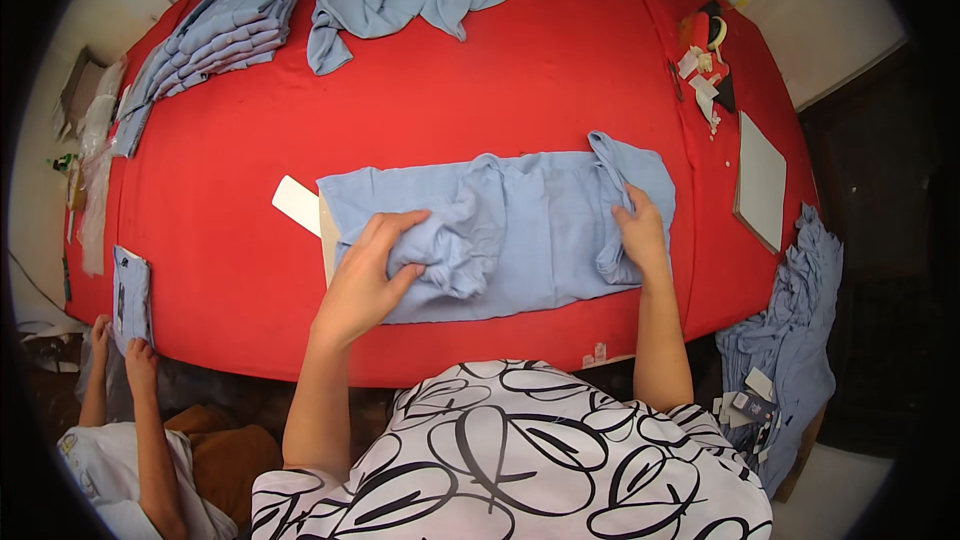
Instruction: The person prepares clothing for packaging by first counting and organizing several paper inserts, then smoothing out a blue shirt on a table, placing a cardboard insert inside it, and folding the sleeves and body around the insert to create a neat, square package.
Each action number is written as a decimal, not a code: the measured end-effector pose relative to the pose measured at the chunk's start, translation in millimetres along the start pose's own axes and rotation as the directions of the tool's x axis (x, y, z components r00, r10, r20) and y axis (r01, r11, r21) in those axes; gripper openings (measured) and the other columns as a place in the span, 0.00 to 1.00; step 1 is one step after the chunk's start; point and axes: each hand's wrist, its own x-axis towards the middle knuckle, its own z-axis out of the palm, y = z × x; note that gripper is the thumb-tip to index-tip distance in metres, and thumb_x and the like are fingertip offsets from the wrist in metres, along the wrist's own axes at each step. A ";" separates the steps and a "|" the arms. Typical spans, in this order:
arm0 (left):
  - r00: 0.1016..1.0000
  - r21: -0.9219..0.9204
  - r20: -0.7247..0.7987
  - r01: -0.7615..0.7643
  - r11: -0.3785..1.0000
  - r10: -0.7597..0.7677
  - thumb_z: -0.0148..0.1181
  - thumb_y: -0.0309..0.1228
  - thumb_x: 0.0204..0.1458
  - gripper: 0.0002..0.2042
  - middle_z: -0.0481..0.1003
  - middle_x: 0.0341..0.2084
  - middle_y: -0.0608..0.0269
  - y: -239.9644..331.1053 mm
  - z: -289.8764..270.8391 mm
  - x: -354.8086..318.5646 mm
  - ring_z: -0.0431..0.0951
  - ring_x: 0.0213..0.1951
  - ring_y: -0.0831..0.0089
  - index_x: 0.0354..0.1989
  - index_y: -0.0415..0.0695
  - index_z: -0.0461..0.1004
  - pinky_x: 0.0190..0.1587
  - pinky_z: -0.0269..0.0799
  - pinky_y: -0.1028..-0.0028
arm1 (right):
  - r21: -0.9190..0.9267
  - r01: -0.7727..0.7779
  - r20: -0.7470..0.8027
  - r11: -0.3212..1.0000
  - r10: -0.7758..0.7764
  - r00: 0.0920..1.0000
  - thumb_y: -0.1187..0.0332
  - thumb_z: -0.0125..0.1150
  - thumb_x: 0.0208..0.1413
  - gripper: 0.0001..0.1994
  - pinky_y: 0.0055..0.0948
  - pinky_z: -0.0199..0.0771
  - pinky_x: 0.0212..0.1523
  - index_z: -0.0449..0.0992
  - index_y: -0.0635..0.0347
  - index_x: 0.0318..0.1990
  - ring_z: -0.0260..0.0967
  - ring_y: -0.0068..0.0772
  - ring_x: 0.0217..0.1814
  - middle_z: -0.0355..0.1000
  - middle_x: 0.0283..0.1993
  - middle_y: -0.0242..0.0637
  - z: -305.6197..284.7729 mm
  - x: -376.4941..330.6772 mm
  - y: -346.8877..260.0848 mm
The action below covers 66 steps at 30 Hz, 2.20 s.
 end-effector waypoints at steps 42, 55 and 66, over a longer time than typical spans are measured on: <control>0.934 -0.295 -0.251 0.174 0.939 -0.252 0.61 0.35 0.56 0.18 0.75 0.50 0.52 -104.9 -14.5 -69.5 0.74 0.50 0.56 0.52 0.38 0.75 0.56 0.68 0.63 | 0.345 0.051 0.553 0.937 -0.247 0.796 0.70 0.59 0.62 0.12 0.27 0.75 0.47 0.69 0.64 0.50 0.73 0.27 0.46 0.70 0.50 0.39 101.2 -78.1 -253.4; 0.922 0.179 -0.260 0.337 0.924 -0.286 0.67 0.29 0.49 0.29 0.75 0.45 0.46 -109.1 -38.7 -31.7 0.76 0.47 0.48 0.59 0.35 0.63 0.51 0.72 0.57 | -0.231 0.273 -0.010 0.934 -0.283 0.959 0.62 0.51 0.64 0.27 0.54 0.44 0.72 0.58 0.57 0.69 0.43 0.53 0.77 0.46 0.76 0.48 138.1 -93.4 -192.5; 0.885 0.288 -0.454 0.253 0.924 -0.101 0.65 0.34 0.53 0.17 0.73 0.42 0.51 -129.6 -70.8 -17.6 0.75 0.45 0.54 0.48 0.39 0.72 0.44 0.73 0.60 | -0.337 0.700 0.688 0.630 -0.343 0.639 0.48 0.53 0.62 0.30 0.60 0.33 0.74 0.60 0.41 0.70 0.39 0.48 0.79 0.48 0.77 0.38 158.9 24.0 -228.5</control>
